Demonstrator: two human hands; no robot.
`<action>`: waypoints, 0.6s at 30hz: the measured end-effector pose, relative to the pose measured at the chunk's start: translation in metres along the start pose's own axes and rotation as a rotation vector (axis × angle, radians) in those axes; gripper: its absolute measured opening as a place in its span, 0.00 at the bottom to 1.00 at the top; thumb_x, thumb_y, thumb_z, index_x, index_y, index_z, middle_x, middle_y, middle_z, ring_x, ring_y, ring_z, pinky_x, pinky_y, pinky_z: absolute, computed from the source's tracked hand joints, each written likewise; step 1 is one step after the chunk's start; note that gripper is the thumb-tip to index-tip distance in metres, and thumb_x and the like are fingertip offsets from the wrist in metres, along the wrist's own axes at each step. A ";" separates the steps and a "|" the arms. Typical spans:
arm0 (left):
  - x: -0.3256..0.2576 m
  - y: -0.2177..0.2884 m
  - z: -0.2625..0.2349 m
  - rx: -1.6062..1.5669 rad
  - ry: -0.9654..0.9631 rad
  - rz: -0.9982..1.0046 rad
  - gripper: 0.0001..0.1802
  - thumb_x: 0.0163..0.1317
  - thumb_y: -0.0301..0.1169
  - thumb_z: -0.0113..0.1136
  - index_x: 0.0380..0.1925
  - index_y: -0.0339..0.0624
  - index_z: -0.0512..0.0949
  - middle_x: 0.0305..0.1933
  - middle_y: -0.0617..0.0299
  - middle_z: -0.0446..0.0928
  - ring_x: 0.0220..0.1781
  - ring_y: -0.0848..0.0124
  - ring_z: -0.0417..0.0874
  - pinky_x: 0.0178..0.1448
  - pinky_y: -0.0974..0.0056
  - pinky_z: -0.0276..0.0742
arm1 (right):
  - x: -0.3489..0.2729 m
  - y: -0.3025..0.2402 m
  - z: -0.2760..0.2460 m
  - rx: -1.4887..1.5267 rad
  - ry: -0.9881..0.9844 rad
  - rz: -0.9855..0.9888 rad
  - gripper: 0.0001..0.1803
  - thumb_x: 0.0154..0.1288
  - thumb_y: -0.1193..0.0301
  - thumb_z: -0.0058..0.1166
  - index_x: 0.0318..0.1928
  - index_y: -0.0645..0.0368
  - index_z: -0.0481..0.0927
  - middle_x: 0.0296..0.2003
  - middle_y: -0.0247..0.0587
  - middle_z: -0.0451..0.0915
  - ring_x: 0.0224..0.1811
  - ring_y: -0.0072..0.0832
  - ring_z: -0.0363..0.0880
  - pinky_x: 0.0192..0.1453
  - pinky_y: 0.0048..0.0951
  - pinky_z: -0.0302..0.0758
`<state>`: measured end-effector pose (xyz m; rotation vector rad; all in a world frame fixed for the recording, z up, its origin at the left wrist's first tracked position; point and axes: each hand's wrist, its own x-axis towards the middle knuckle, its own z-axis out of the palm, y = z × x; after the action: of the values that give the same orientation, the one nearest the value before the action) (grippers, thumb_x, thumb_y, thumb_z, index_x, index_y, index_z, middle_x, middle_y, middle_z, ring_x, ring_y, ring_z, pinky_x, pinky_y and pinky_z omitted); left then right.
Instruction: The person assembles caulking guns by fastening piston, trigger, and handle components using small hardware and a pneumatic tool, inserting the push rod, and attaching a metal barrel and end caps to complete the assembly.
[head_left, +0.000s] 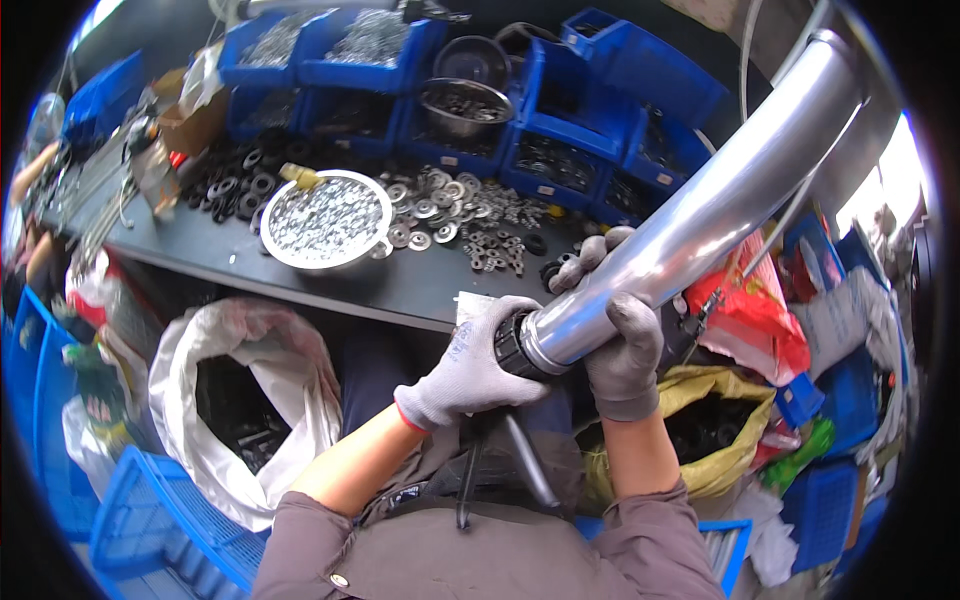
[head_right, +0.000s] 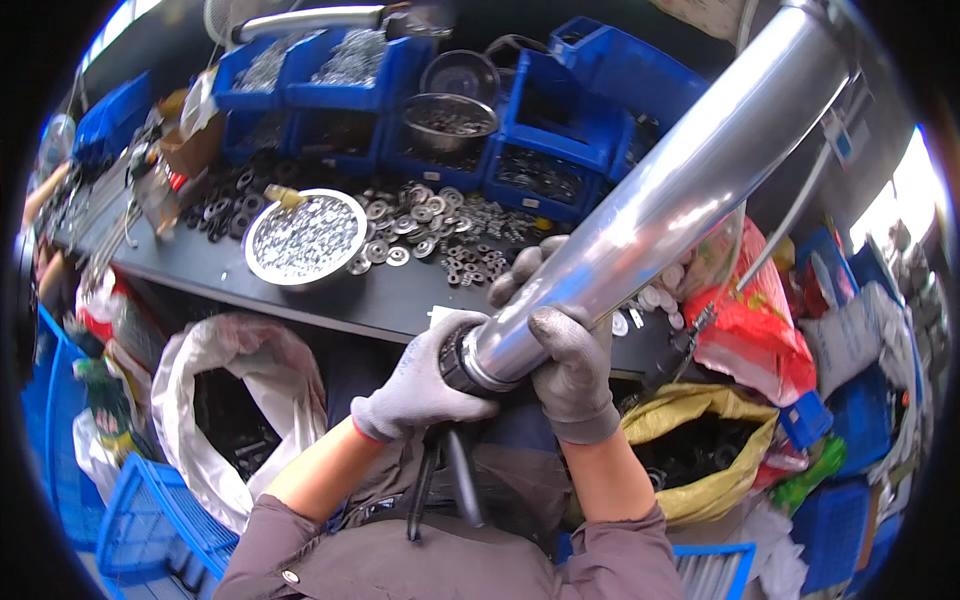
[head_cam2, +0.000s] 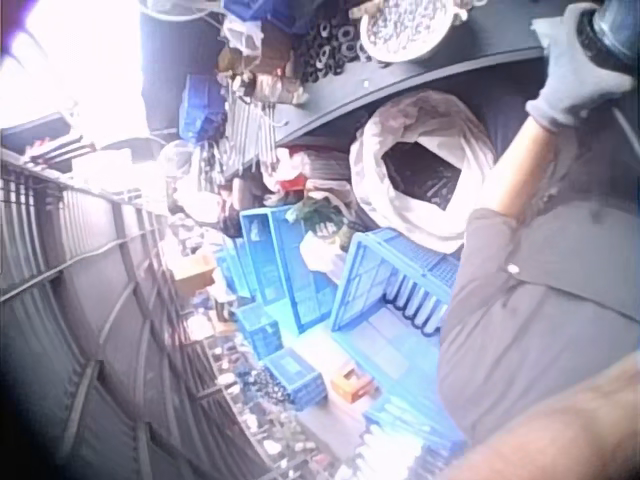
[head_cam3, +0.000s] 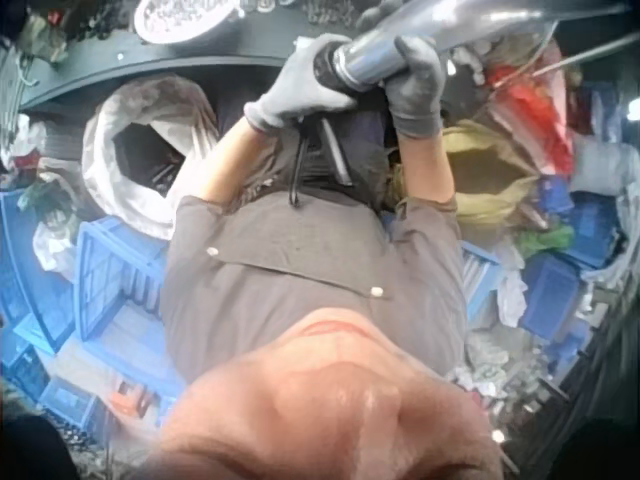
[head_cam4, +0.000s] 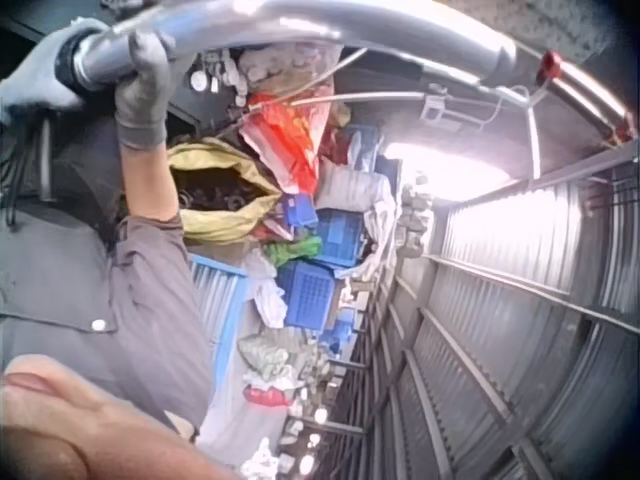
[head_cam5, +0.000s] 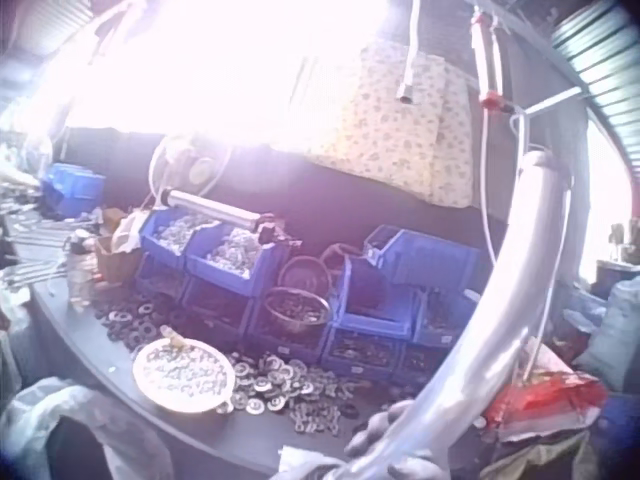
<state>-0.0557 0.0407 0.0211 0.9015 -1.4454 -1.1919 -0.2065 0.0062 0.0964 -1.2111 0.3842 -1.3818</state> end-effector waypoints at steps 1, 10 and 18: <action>-0.001 0.009 0.002 -0.041 -0.018 0.016 0.49 0.34 0.31 0.80 0.62 0.36 0.70 0.53 0.59 0.77 0.57 0.70 0.77 0.66 0.63 0.71 | -0.001 -0.007 0.005 0.045 -0.038 -0.017 0.36 0.49 0.65 0.64 0.58 0.62 0.66 0.43 0.44 0.76 0.47 0.37 0.80 0.53 0.38 0.80; -0.025 0.043 0.007 -0.579 -0.711 -0.478 0.44 0.26 0.22 0.72 0.55 0.31 0.74 0.50 0.58 0.80 0.45 0.70 0.82 0.48 0.65 0.80 | -0.017 -0.009 -0.009 0.509 -0.572 0.042 0.35 0.54 0.62 0.70 0.58 0.60 0.69 0.34 0.38 0.77 0.36 0.31 0.80 0.41 0.34 0.80; -0.035 0.035 0.027 0.302 0.235 -0.114 0.51 0.34 0.18 0.65 0.67 0.37 0.62 0.57 0.54 0.71 0.57 0.66 0.75 0.63 0.62 0.73 | -0.056 0.008 -0.019 0.260 0.138 -0.045 0.20 0.53 0.72 0.69 0.45 0.61 0.77 0.36 0.34 0.78 0.38 0.20 0.78 0.45 0.25 0.77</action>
<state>-0.0732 0.0877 0.0473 1.3013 -1.4172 -0.9252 -0.2313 0.0452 0.0583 -0.9194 0.2645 -1.5079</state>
